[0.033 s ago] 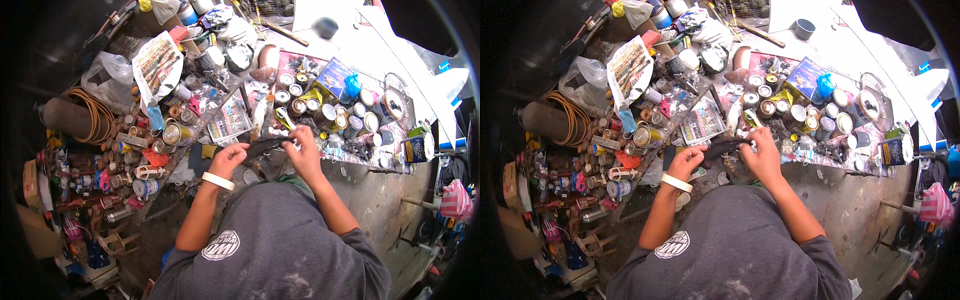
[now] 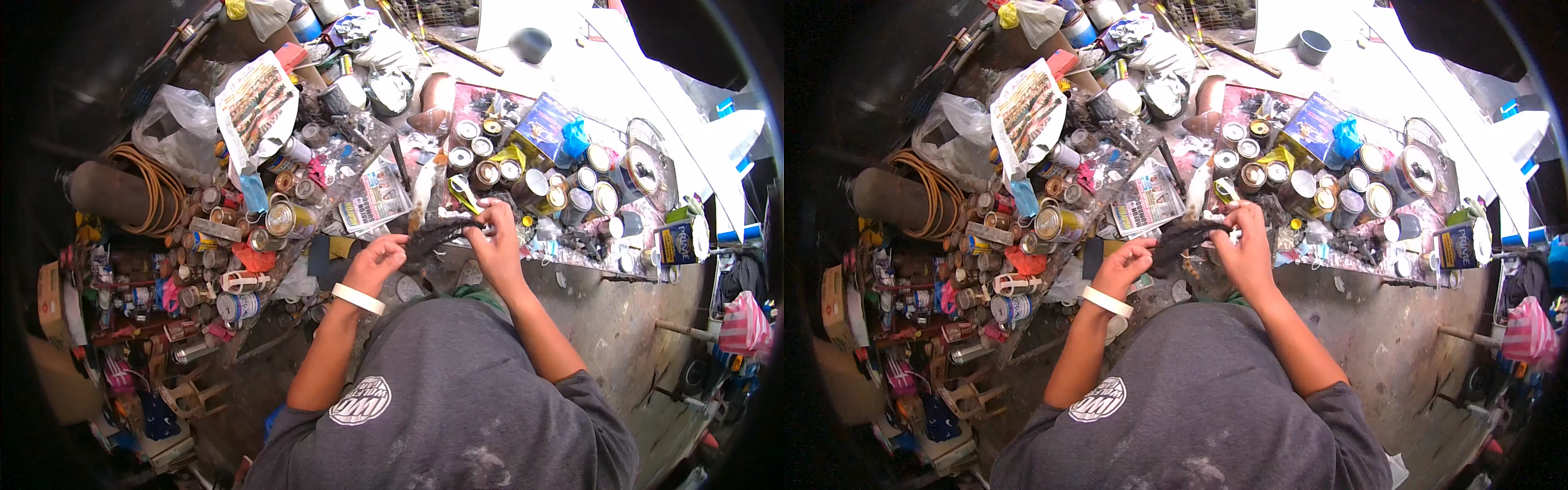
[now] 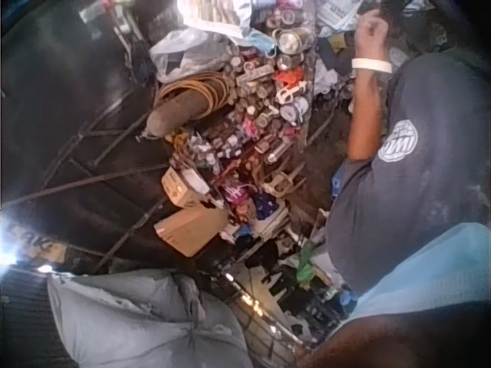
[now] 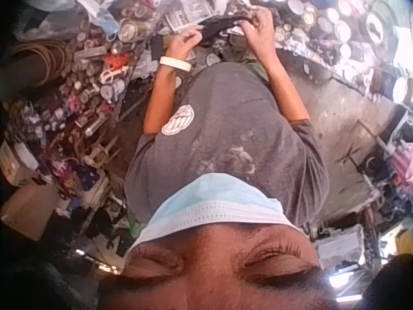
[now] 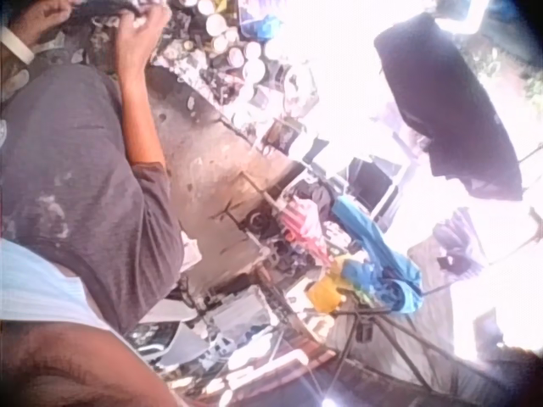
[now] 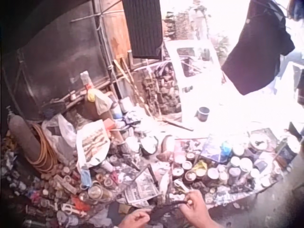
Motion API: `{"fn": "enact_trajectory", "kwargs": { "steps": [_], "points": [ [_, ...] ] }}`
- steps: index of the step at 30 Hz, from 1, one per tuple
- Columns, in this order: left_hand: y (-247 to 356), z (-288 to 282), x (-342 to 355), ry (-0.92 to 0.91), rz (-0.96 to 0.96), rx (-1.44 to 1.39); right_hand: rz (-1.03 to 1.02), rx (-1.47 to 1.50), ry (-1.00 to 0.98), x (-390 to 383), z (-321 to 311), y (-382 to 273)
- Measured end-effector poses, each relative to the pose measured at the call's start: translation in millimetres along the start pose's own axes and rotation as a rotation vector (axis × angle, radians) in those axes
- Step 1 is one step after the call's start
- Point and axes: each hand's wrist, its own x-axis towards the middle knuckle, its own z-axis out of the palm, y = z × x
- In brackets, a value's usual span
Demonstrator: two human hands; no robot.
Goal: The person mixes paint by pouring white liquid from one container into another and stirring the mixture with a small tool.
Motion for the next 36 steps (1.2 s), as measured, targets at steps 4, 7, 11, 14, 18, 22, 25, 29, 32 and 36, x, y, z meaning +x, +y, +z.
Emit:
{"fn": "enact_trajectory", "kwargs": {
  "steps": [4,7,11,14,18,22,25,29,32,36],
  "points": [
    [-25.7,19.0,-18.6,0.007,0.016,-0.36,0.434,0.728,0.058,-6.2,23.1,5.9],
    [-24.3,32.0,-19.5,0.041,-0.048,-0.634,0.698,1.153,0.088,-13.1,22.2,-0.8],
    [-26.1,33.4,-15.1,0.092,-0.08,-0.708,0.836,1.359,0.084,-13.2,11.8,-9.3],
    [-34.7,28.9,-14.1,0.101,-0.033,-0.698,0.724,1.594,-0.086,-23.2,5.9,13.7],
    [-27.5,36.1,-14.9,0.015,0.059,-0.204,0.234,0.713,0.205,-14.3,3.6,20.0],
    [-39.5,40.6,-16.5,-0.032,0.159,-0.129,0.412,0.926,0.221,-13.6,-1.3,-3.1],
    [-52.5,37.8,-11.9,-0.014,0.074,-0.363,0.937,1.095,0.099,-21.7,-7.9,-4.7],
    [-37.9,45.0,-7.3,-0.004,-0.091,-0.807,0.916,1.388,-0.139,-40.2,-14.6,5.1],
    [-13.8,43.5,-2.7,0.059,-0.098,-0.861,0.699,1.446,-0.442,-47.9,-27.5,17.4],
    [-23.2,30.3,0.7,0.197,-0.103,-0.87,0.313,0.829,-0.58,-37.2,-30.8,11.9]
  ]
}}
